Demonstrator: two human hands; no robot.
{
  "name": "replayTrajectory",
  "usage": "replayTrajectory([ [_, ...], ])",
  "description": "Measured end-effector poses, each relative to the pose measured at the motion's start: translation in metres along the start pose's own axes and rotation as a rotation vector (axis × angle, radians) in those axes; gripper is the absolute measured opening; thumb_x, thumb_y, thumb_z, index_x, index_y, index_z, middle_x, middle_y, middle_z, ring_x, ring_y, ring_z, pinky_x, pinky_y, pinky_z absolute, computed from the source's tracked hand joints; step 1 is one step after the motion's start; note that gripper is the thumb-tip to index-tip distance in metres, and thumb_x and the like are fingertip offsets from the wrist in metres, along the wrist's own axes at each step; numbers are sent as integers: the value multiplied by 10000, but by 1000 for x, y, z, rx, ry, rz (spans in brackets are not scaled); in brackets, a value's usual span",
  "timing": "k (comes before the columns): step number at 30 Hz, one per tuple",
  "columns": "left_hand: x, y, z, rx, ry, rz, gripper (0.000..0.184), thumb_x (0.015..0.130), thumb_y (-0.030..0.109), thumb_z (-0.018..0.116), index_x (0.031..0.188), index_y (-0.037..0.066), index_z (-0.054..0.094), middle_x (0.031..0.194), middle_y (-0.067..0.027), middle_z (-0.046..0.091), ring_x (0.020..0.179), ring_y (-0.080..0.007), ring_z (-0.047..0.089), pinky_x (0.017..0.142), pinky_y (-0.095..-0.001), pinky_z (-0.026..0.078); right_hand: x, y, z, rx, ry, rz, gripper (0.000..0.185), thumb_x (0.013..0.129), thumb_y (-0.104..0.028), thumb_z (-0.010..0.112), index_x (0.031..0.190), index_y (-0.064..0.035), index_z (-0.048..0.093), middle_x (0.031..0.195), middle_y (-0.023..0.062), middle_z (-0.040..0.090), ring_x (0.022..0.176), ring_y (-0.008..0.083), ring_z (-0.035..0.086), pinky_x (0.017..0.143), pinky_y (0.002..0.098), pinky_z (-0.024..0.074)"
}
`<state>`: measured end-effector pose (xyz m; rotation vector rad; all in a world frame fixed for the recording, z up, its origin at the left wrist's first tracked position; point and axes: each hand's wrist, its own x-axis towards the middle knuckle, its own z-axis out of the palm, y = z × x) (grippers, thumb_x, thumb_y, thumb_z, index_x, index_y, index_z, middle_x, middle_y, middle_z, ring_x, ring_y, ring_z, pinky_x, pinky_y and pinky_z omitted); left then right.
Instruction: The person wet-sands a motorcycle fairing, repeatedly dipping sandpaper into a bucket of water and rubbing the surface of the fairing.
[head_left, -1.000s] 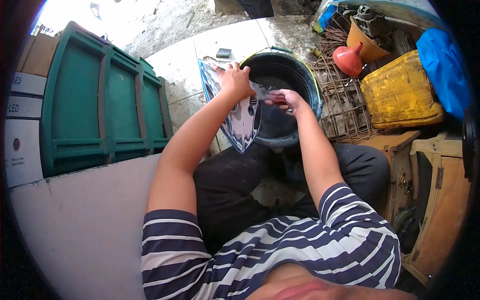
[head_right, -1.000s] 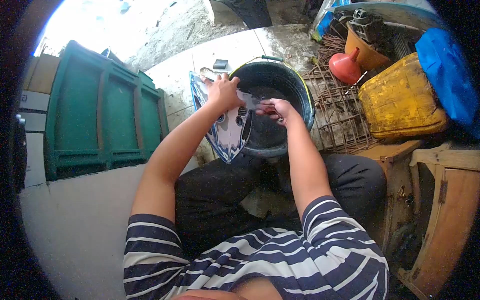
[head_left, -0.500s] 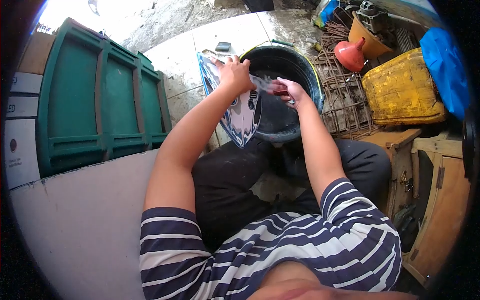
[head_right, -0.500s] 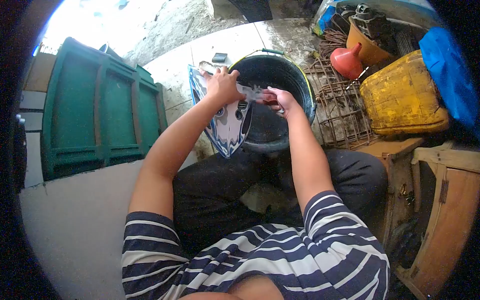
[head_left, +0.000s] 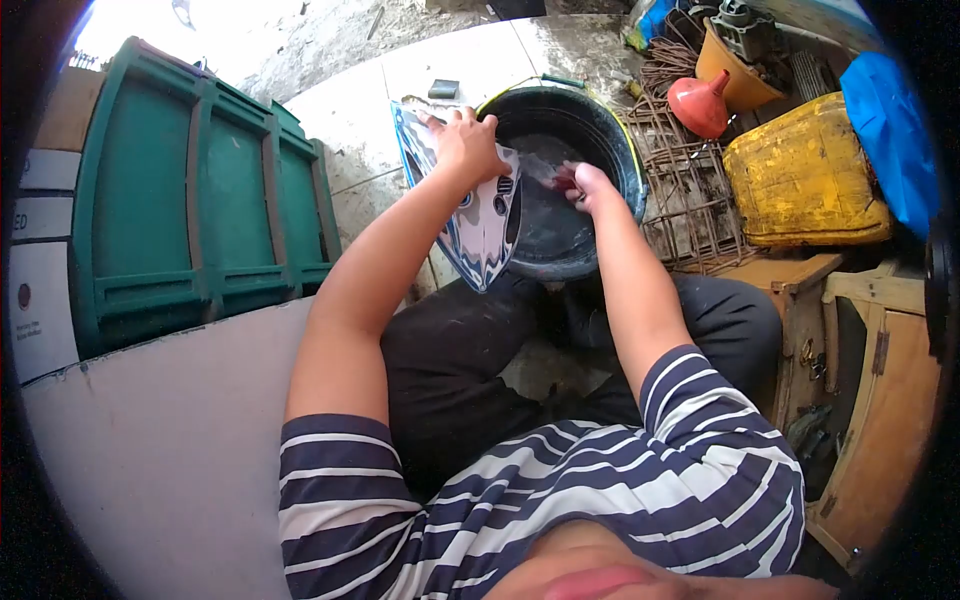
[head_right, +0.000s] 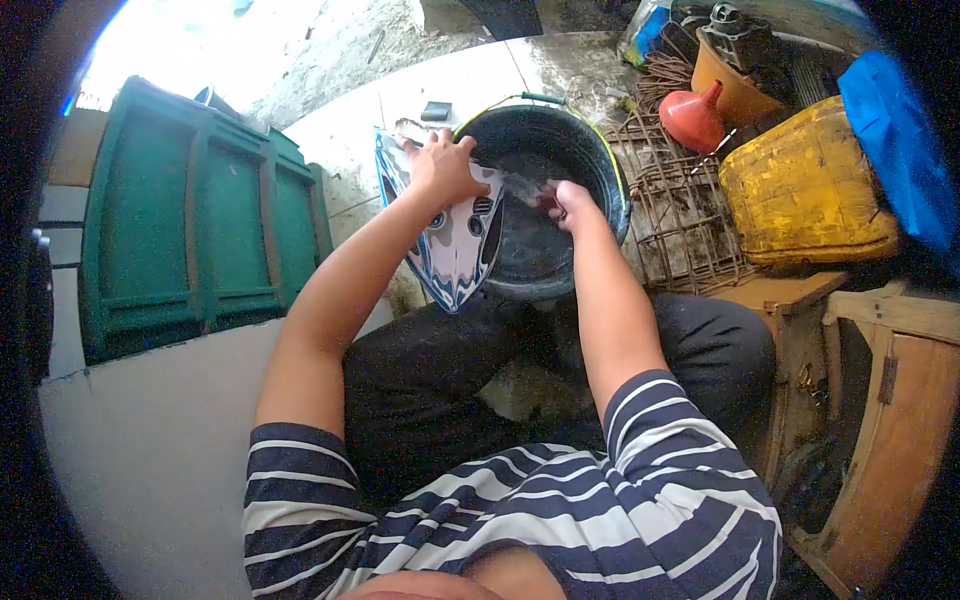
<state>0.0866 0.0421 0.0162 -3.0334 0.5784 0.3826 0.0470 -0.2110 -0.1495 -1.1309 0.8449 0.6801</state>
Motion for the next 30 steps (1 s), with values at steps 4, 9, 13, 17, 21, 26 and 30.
replayTrajectory([
  [4, 1, 1, -2, 14, -14, -7, 822, 720, 595, 877, 1404, 192, 664, 1436, -151, 601, 1399, -355, 557, 1155, -853, 204, 84, 43, -17, -534, 498, -135, 228, 1010, -200, 581, 1051, -28, 724, 856, 136, 743, 625, 209, 621, 495, 416, 410],
  [9, 2, 1, -1, 33, -7, -6, 815, 737, 605, 856, 1418, 205, 656, 1456, -150, 584, 1397, -351, 558, 1155, -847, 195, 35, 11, -22, 248, -498, 61, 316, 1089, -261, 495, 1119, -22, 701, 971, 182, 772, 615, 196, 645, 468, 318, 413],
  [13, 2, 0, -2, 23, -15, -9, 806, 732, 600, 862, 1406, 205, 663, 1454, -148, 591, 1404, -347, 554, 1156, -845, 190, -24, -9, 12, 303, -140, -75, 341, 1125, -289, 446, 1047, -56, 683, 955, 151, 780, 572, 186, 634, 426, 298, 373],
  [17, 1, 1, 0, 18, 8, -15, 786, 724, 592, 871, 1376, 197, 680, 1432, -135, 613, 1403, -344, 562, 1154, -845, 192, 42, 24, -7, -323, 478, -132, 307, 1028, -254, 536, 893, -19, 682, 780, 172, 744, 597, 255, 682, 480, 403, 429],
  [21, 1, 2, -2, 31, -2, -19, 795, 722, 599, 868, 1380, 195, 678, 1434, -136, 612, 1409, -342, 560, 1155, -848, 188, 40, 29, 3, -711, 444, -100, 295, 1009, -289, 642, 992, -21, 765, 907, 148, 777, 697, 238, 724, 502, 405, 400],
  [26, 2, 1, -2, 22, -29, -15, 828, 734, 599, 855, 1433, 206, 648, 1456, -159, 578, 1415, -348, 543, 1163, -838, 182, -64, -15, 38, 180, -226, -98, 385, 1052, -388, 639, 1084, -17, 736, 989, 142, 796, 804, 231, 763, 498, 355, 404],
  [30, 2, 1, -1, 16, -3, -13, 811, 724, 605, 866, 1394, 191, 672, 1445, -137, 607, 1413, -343, 556, 1159, -851, 177, -1, 9, 12, -130, 193, -109, 404, 1049, -399, 632, 1125, -17, 737, 1091, 159, 805, 892, 240, 787, 527, 366, 459],
])
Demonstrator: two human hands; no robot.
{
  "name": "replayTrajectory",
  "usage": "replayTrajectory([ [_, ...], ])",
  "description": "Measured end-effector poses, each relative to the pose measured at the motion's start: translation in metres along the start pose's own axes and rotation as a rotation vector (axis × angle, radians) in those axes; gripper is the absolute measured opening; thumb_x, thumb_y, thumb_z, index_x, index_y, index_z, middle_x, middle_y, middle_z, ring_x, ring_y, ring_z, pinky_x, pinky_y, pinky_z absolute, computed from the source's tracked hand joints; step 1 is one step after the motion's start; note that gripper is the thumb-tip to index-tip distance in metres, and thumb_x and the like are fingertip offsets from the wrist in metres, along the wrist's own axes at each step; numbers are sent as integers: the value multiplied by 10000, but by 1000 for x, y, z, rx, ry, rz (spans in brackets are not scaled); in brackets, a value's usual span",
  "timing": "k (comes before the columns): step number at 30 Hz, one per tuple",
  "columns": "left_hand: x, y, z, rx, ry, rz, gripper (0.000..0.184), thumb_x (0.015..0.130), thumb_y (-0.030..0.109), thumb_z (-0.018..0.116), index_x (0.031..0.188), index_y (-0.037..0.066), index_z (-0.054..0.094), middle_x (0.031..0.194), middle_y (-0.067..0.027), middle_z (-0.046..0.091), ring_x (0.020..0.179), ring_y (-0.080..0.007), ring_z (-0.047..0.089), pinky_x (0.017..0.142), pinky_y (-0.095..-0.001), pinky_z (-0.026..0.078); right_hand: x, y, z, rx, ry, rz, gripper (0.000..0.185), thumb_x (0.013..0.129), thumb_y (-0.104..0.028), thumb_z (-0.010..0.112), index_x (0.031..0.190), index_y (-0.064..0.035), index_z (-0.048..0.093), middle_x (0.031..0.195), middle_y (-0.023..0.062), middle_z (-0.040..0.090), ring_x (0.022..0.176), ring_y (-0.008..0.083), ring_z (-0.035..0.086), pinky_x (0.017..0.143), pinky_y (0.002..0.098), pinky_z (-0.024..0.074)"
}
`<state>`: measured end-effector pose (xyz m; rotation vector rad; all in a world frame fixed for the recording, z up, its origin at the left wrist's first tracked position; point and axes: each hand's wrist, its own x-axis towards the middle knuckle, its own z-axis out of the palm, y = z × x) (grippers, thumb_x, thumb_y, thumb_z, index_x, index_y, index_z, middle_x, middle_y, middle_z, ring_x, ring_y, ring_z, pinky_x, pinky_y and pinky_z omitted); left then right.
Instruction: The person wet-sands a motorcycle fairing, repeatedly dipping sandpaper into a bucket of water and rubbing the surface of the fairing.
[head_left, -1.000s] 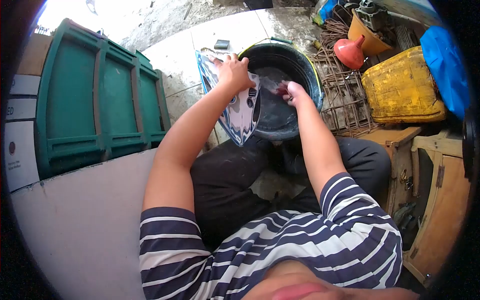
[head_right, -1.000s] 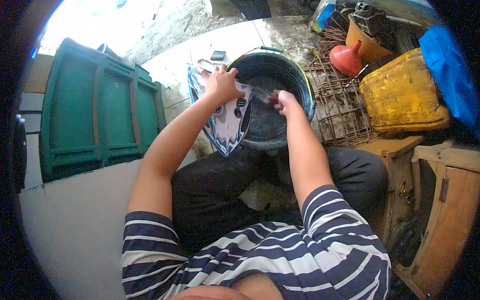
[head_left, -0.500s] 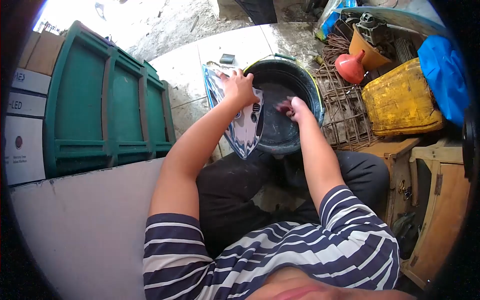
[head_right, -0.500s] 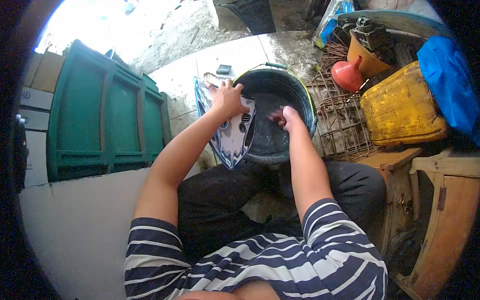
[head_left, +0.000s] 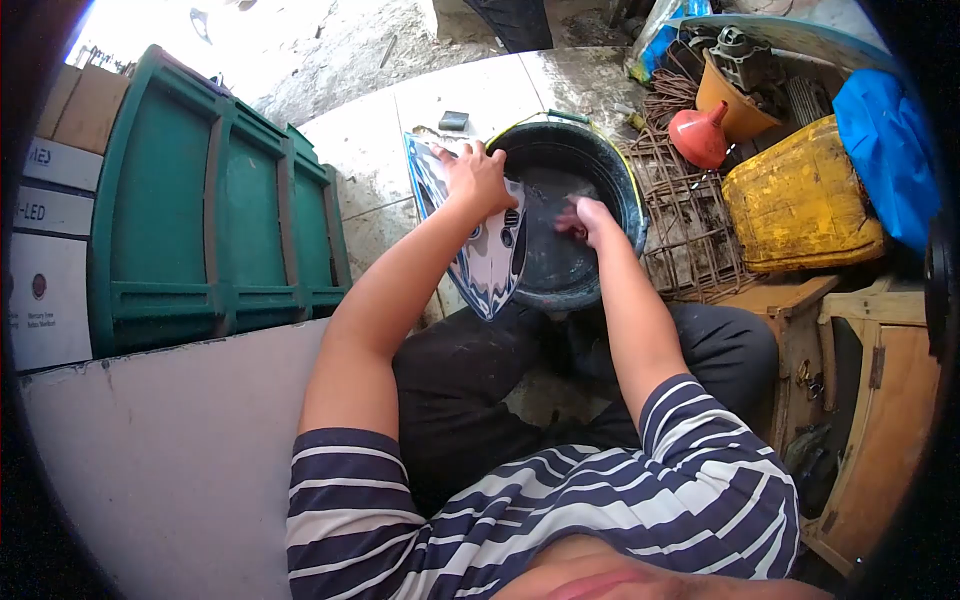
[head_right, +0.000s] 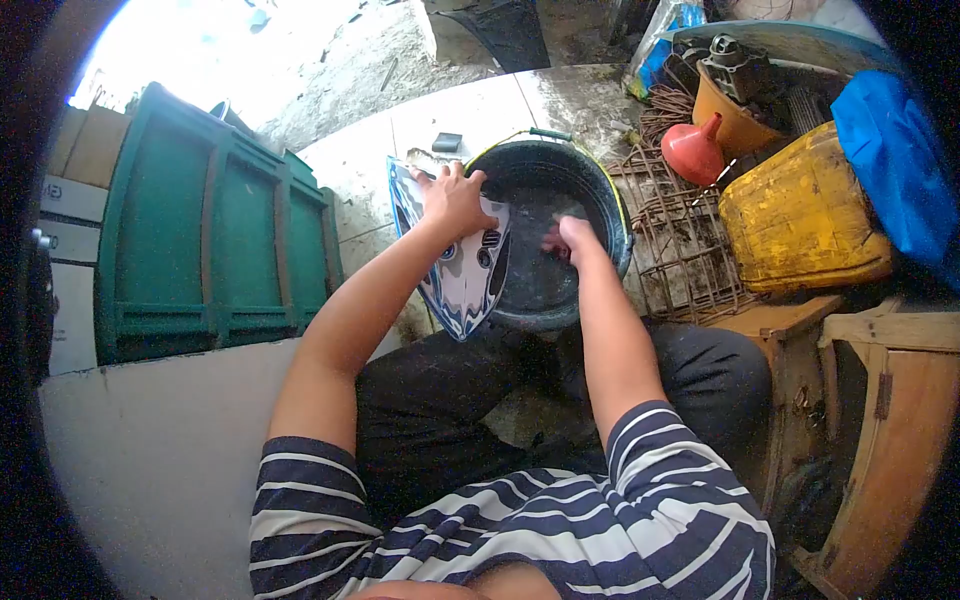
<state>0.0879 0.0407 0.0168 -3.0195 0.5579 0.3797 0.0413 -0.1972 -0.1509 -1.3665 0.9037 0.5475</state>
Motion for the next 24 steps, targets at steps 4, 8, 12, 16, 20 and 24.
replayTrajectory([
  [4, 0, 1, -1, 2, -11, -3, 812, 726, 598, 865, 1401, 192, 668, 1449, -140, 606, 1414, -349, 554, 1163, -852, 168, 3, 6, 9, -967, 440, -93, 377, 1020, -401, 679, 1091, -41, 763, 1040, 124, 807, 843, 217, 754, 621, 414, 515],
  [8, 0, 0, -1, 6, -8, -3, 808, 732, 593, 862, 1404, 190, 665, 1454, -144, 606, 1420, -346, 549, 1167, -851, 165, -4, 0, 5, -150, -158, 17, 458, 1030, -452, 656, 1166, -25, 751, 1201, 140, 793, 976, 244, 749, 721, 436, 547],
  [12, 0, 1, -1, 9, 1, -2, 797, 737, 595, 861, 1395, 189, 667, 1449, -139, 613, 1425, -341, 545, 1167, -853, 165, -51, -28, 2, 460, -366, -106, 416, 1035, -432, 665, 1100, -29, 744, 1066, 139, 805, 856, 228, 728, 627, 416, 533],
  [16, -2, 0, -4, 2, 3, 5, 787, 746, 601, 861, 1387, 187, 669, 1435, -132, 622, 1421, -341, 549, 1163, -857, 168, -1, -1, 2, -341, 345, -57, 458, 1011, -427, 696, 1080, 22, 751, 1067, 162, 790, 901, 247, 762, 647, 441, 560],
  [20, -2, 0, 0, 1, 17, 14, 786, 751, 610, 864, 1386, 189, 670, 1431, -126, 623, 1416, -339, 552, 1162, -857, 177, -9, 9, 13, -583, 149, -29, 523, 1008, -469, 674, 1280, -25, 724, 1188, 162, 780, 1071, 276, 733, 850, 452, 553],
  [24, -1, 0, 2, 31, 25, 16, 792, 740, 606, 864, 1383, 186, 673, 1431, -118, 612, 1411, -339, 553, 1157, -863, 182, -20, -18, 0, 158, -463, -17, 581, 1055, -592, 532, 1229, -74, 727, 1311, 127, 770, 1105, 204, 761, 689, 343, 495],
])
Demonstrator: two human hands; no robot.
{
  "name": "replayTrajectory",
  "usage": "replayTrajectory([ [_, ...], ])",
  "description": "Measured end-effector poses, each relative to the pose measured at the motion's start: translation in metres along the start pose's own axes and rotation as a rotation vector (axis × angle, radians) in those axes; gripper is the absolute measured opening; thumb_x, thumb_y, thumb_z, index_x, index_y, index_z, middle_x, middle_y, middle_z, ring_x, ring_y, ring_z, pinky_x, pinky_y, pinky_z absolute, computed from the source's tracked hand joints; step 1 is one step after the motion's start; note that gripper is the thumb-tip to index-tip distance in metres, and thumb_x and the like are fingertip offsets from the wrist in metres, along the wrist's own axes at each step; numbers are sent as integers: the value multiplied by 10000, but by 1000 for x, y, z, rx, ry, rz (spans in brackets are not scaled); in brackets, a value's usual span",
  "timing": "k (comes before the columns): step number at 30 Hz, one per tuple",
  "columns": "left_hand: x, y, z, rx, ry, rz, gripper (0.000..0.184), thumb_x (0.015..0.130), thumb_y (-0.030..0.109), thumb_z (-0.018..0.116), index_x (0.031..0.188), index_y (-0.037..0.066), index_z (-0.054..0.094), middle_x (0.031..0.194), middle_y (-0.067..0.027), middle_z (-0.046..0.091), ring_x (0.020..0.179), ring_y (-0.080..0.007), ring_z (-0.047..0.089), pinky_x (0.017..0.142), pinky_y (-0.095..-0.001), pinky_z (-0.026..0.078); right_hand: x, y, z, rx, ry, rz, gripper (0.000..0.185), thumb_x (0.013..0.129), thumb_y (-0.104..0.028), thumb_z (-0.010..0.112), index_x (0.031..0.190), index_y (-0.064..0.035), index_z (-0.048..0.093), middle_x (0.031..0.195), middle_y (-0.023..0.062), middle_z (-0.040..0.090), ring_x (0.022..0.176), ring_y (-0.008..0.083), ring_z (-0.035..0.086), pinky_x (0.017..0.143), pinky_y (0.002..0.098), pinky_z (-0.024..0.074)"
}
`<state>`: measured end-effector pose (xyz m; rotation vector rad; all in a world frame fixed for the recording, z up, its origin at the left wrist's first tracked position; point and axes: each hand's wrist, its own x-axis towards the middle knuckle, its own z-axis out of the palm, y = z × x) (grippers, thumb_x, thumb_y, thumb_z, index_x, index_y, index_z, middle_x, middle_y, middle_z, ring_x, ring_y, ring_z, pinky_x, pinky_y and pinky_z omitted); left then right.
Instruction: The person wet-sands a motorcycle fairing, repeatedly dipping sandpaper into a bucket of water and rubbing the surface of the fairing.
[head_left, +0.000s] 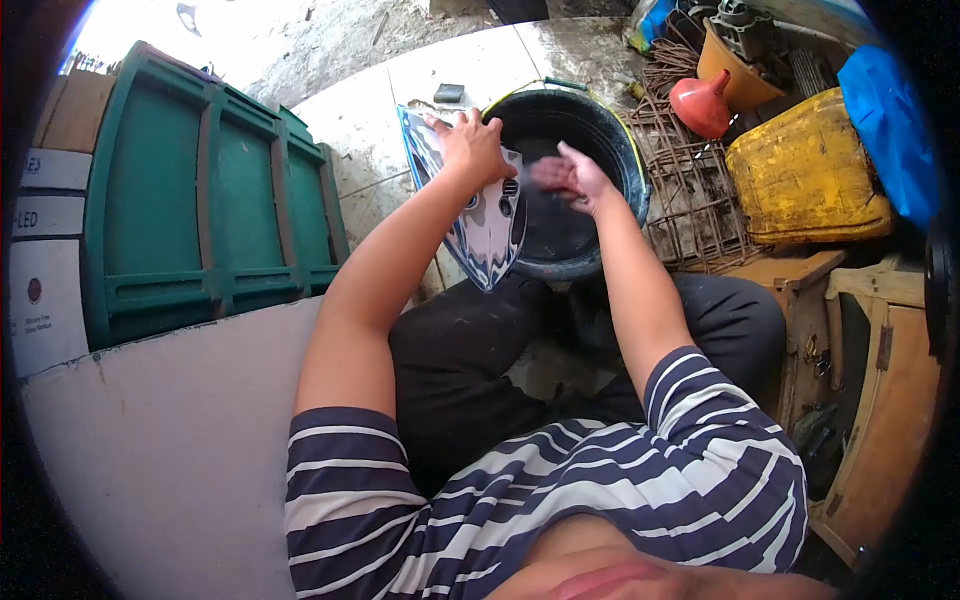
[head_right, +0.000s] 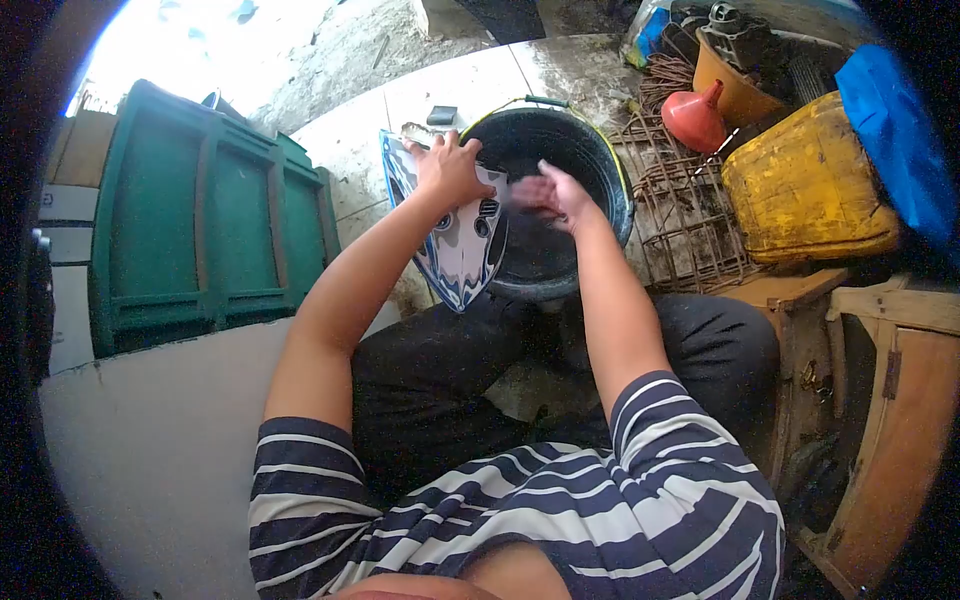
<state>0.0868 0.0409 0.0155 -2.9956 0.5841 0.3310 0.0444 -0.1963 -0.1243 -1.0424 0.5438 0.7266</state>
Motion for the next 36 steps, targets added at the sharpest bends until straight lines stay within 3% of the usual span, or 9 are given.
replayTrajectory([
  [2, 1, 0, 1, 4, 1, -3, 797, 735, 609, 864, 1382, 185, 674, 1434, -118, 606, 1411, -343, 550, 1155, -866, 181, -20, -6, 11, 200, 58, -145, 561, 1054, -563, 552, 1078, -34, 739, 1221, 142, 800, 1045, 184, 777, 614, 299, 452],
  [7, 1, 0, 0, -6, -1, 4, 811, 726, 621, 860, 1383, 184, 673, 1434, -117, 603, 1415, -351, 541, 1149, -869, 188, -14, 1, 17, -720, 829, 91, 447, 1010, -419, 696, 1090, 18, 749, 1081, 158, 778, 785, 269, 760, 549, 373, 499],
  [11, 1, 0, -2, -11, -18, 0, 819, 731, 619, 860, 1397, 185, 662, 1452, -119, 595, 1422, -345, 538, 1151, -862, 196, 16, 26, 7, -619, 536, 37, 511, 1035, -461, 643, 1222, 6, 736, 1167, 147, 792, 922, 240, 779, 556, 351, 474],
  [14, 1, 0, 0, -9, -25, -6, 821, 736, 615, 861, 1407, 188, 655, 1467, -120, 589, 1431, -339, 533, 1155, -857, 195, -16, -4, 16, 44, -14, -74, 613, 1092, -521, 514, 1385, 2, 643, 1263, 167, 780, 1031, 227, 781, 708, 343, 491],
  [17, 2, 0, 0, -3, -23, -6, 827, 737, 620, 860, 1411, 188, 652, 1471, -121, 588, 1436, -339, 530, 1158, -853, 194, -17, -6, 11, 105, 151, -109, 584, 1112, -537, 445, 1386, -47, 605, 1242, 158, 787, 979, 194, 783, 633, 294, 401],
  [21, 1, 1, 0, -4, -21, -2, 828, 735, 624, 862, 1407, 187, 657, 1469, -121, 588, 1438, -350, 526, 1158, -856, 188, 11, 14, -4, -945, 742, 113, 653, 987, -494, 691, 1325, 65, 695, 1314, 206, 752, 1024, 331, 782, 874, 470, 584],
  [23, 2, 0, -1, -3, -19, -2, 826, 734, 626, 862, 1404, 188, 660, 1469, -121, 586, 1438, -355, 524, 1157, -858, 185, 47, 39, -23, -1002, 697, 124, 713, 951, -531, 737, 1229, 125, 713, 1109, 247, 787, 943, 357, 766, 808, 480, 585],
  [30, 3, -1, 3, -4, -12, -5, 814, 730, 630, 866, 1385, 189, 667, 1448, -114, 593, 1427, -349, 531, 1153, -863, 184, -12, -6, 2, 178, -17, -96, 505, 1038, -456, 647, 1306, -27, 664, 1245, 138, 784, 1075, 230, 766, 664, 483, 501],
  [36, 0, 1, -3, -2, -40, -4, 814, 748, 639, 853, 1401, 189, 666, 1476, -110, 580, 1446, -336, 516, 1151, -862, 191, 24, 32, -12, -1086, 861, 50, 584, 964, -504, 723, 1109, 62, 745, 1026, 233, 797, 903, 300, 796, 798, 440, 579],
])
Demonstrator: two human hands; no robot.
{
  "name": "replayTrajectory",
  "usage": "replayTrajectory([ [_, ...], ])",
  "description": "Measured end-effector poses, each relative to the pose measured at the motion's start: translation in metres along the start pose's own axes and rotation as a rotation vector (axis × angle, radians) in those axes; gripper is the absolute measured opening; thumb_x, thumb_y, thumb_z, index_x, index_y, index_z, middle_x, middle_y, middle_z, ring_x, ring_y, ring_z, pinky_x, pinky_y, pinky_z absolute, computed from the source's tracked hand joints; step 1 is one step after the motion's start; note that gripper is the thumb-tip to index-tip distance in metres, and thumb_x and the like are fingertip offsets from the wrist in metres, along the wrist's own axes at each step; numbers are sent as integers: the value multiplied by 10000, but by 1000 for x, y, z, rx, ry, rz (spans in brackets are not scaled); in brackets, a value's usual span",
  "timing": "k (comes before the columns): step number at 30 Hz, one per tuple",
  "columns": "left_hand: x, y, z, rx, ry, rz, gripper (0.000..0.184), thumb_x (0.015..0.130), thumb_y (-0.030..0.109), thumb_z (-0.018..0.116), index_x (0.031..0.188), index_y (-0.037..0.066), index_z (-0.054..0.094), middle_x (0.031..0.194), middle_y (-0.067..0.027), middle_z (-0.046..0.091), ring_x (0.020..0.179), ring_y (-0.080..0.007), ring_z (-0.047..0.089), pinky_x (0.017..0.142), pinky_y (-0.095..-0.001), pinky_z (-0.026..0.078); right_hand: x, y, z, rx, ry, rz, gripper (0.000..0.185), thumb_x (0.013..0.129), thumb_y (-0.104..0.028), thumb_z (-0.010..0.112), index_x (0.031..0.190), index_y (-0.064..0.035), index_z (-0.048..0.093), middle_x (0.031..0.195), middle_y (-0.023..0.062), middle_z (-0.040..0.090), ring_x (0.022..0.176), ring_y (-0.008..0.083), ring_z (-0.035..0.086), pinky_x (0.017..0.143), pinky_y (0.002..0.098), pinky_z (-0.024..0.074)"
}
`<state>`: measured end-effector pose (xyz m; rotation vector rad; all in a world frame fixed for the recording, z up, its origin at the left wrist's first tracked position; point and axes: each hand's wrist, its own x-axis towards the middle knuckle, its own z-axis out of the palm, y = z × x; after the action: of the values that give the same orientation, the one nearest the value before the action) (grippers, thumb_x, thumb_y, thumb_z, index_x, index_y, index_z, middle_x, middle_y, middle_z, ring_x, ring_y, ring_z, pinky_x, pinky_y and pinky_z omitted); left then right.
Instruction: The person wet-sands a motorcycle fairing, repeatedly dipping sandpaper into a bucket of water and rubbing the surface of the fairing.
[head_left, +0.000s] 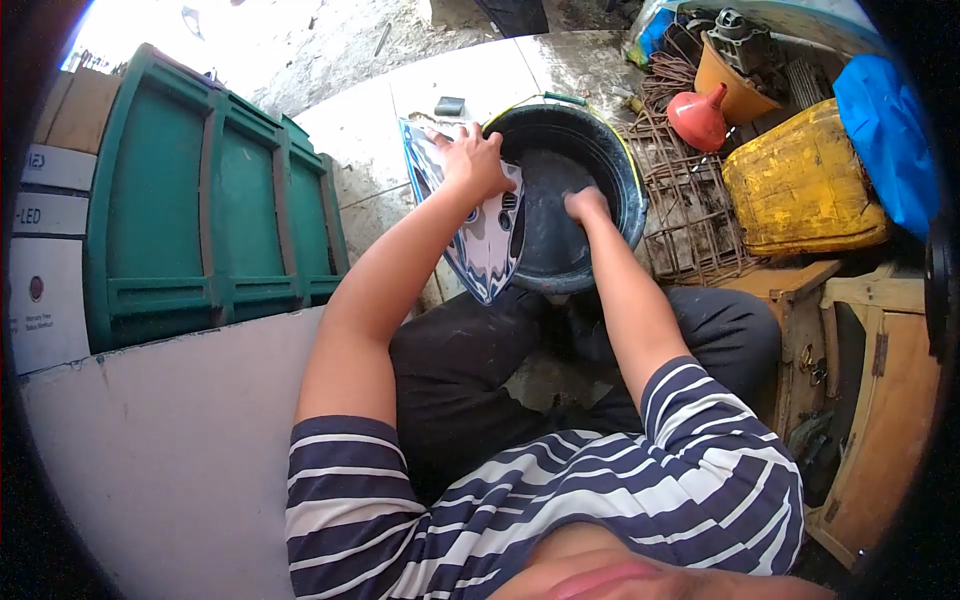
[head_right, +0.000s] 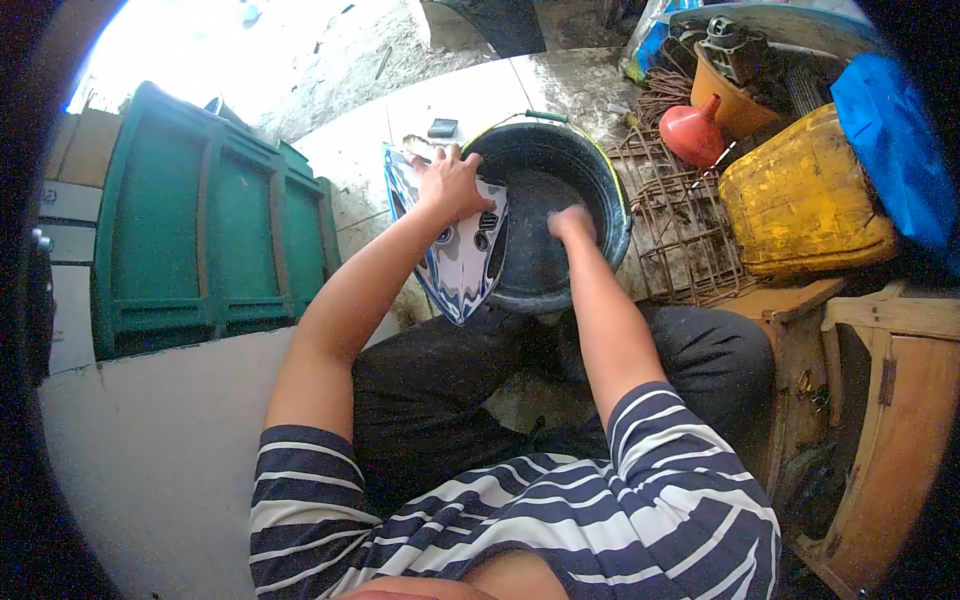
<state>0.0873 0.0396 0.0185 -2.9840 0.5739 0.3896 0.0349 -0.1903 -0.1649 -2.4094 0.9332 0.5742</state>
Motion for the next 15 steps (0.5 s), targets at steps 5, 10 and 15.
replayTrajectory([
  [5, 2, -2, 6, 9, 24, -1, 829, 769, 667, 812, 1396, 138, 693, 1486, -155, 568, 1452, -370, 494, 1169, -831, 218, -25, -19, -26, 548, -551, -20, 659, 1007, -494, 675, 1442, -2, 629, 1373, 170, 734, 1250, 285, 712, 833, 454, 523],
  [10, 4, -7, 7, -18, 18, 5, 829, 791, 705, 775, 1342, 88, 726, 1521, -168, 548, 1455, -368, 493, 1166, -802, 258, -35, -16, -55, 1023, -639, -26, 636, 1082, -475, 582, 1517, -20, 490, 1236, 123, 788, 1061, 198, 779, 587, 335, 338],
  [15, 5, -11, 9, -78, 24, -9, 851, 765, 719, 796, 1324, 80, 733, 1539, -172, 527, 1467, -347, 480, 1150, -807, 276, -27, -7, -86, 891, -457, -24, 635, 1090, -490, 541, 1516, -23, 482, 1293, 126, 762, 998, 198, 789, 656, 329, 359],
])
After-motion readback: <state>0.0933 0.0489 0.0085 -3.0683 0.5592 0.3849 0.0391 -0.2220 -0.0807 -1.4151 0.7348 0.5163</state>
